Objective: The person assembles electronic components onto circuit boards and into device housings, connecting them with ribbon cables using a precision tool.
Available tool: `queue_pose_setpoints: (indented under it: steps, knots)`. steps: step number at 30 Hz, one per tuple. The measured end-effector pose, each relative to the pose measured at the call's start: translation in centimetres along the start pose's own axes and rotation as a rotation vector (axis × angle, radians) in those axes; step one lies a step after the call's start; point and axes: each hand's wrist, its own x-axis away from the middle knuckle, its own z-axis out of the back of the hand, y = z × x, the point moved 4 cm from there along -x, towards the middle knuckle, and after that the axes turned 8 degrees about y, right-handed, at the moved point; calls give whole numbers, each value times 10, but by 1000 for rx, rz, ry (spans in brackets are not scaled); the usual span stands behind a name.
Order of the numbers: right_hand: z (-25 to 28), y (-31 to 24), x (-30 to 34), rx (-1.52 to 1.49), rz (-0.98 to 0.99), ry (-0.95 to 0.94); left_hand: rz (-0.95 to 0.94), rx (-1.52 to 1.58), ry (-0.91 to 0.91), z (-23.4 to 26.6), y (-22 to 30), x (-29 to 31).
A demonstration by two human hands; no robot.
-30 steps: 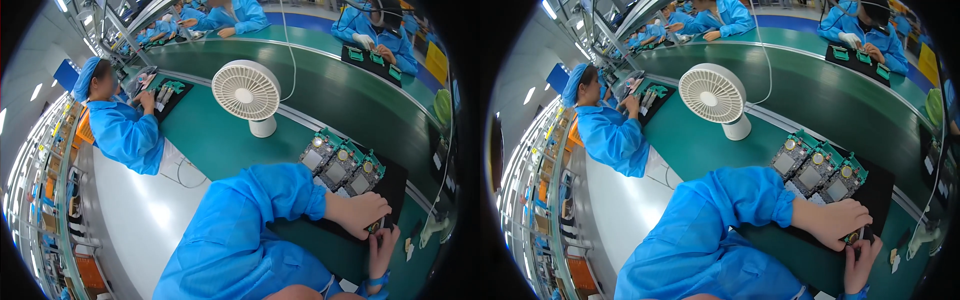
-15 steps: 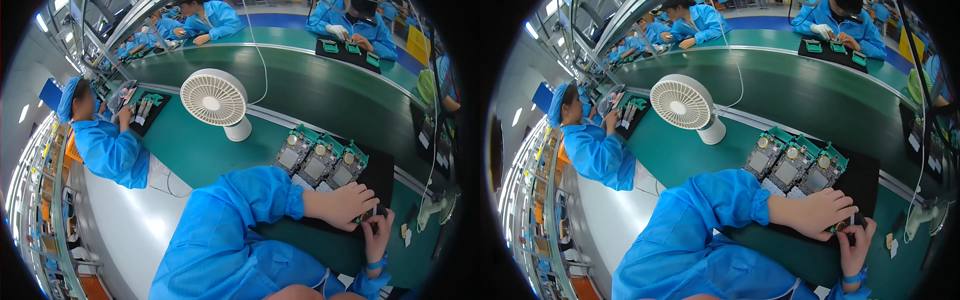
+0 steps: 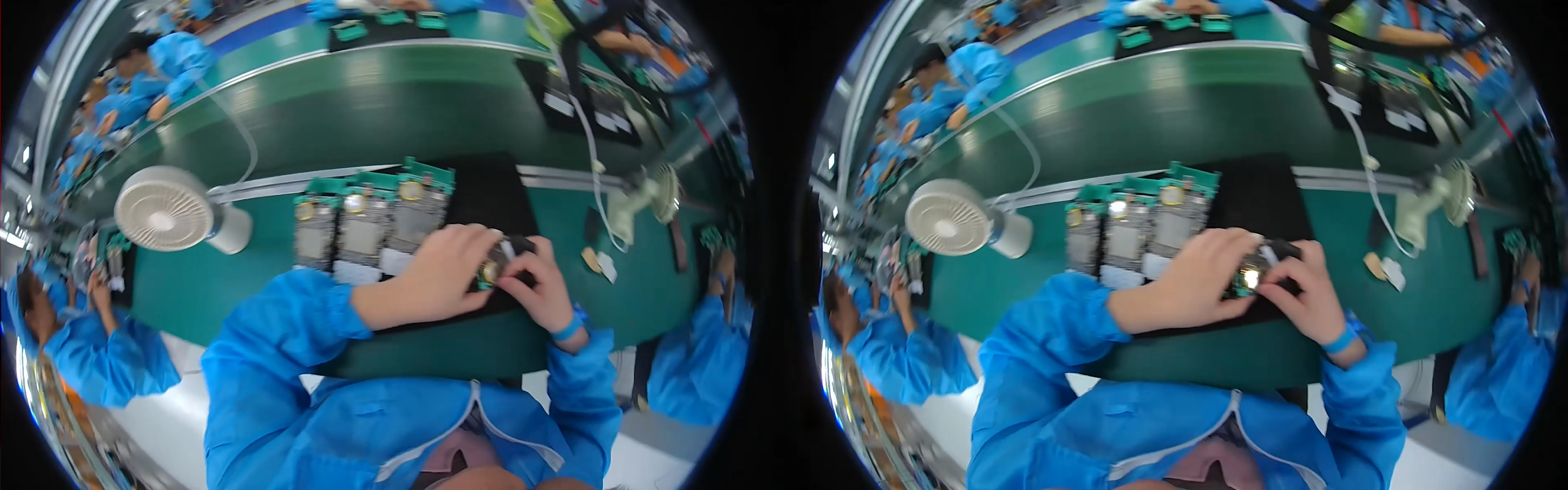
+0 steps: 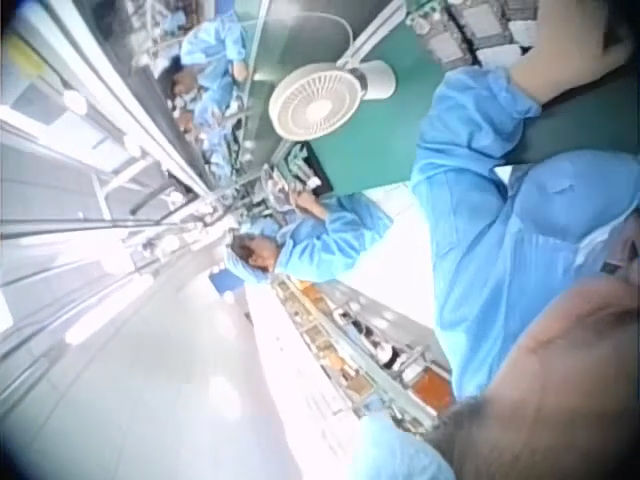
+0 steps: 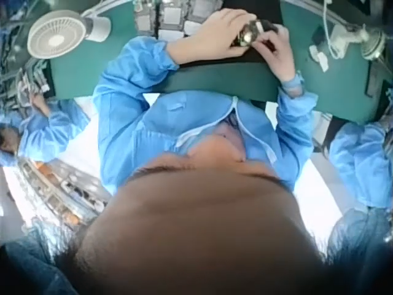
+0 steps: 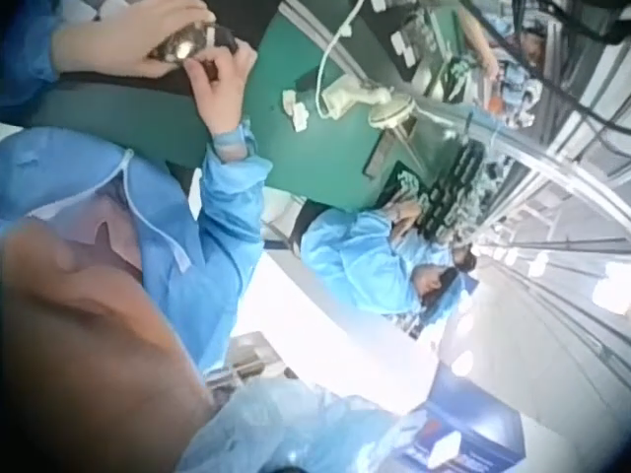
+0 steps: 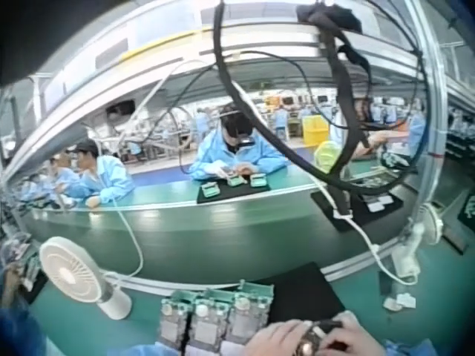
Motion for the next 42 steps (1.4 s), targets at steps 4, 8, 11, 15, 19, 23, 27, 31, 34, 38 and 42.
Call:
queue_pose_setpoints:
  steps: [4,8,11,15,19,23,27,31,34,38,42]
  knots:
    - [-1,4,2,14,-8,20,-18,72,22,2,4,3]
    - [-1,6,5,-24,-23,10,-223,-22,77,0,10,9]
    - [0,7,5,-34,-13,0,-279,-108,135,0,18,13]
    - [2,8,5,2,30,-16,-361,-141,85,-2,21,14]
    - [3,8,5,12,46,-35,-424,-156,63,-4,21,13]
    - [4,7,5,26,58,-44,-351,-103,45,-7,20,8]
    - [5,5,3,-19,60,-38,-264,5,-49,-6,12,2]
    - [3,8,3,-24,-27,-8,-277,40,-96,-8,9,0]
    - [2,9,5,-9,-32,24,-276,63,-105,-11,9,0]
    - [4,9,4,-38,-22,-15,-265,41,-98,-11,10,2]
    - [4,7,3,-11,-18,-15,-263,86,-60,-13,10,2]
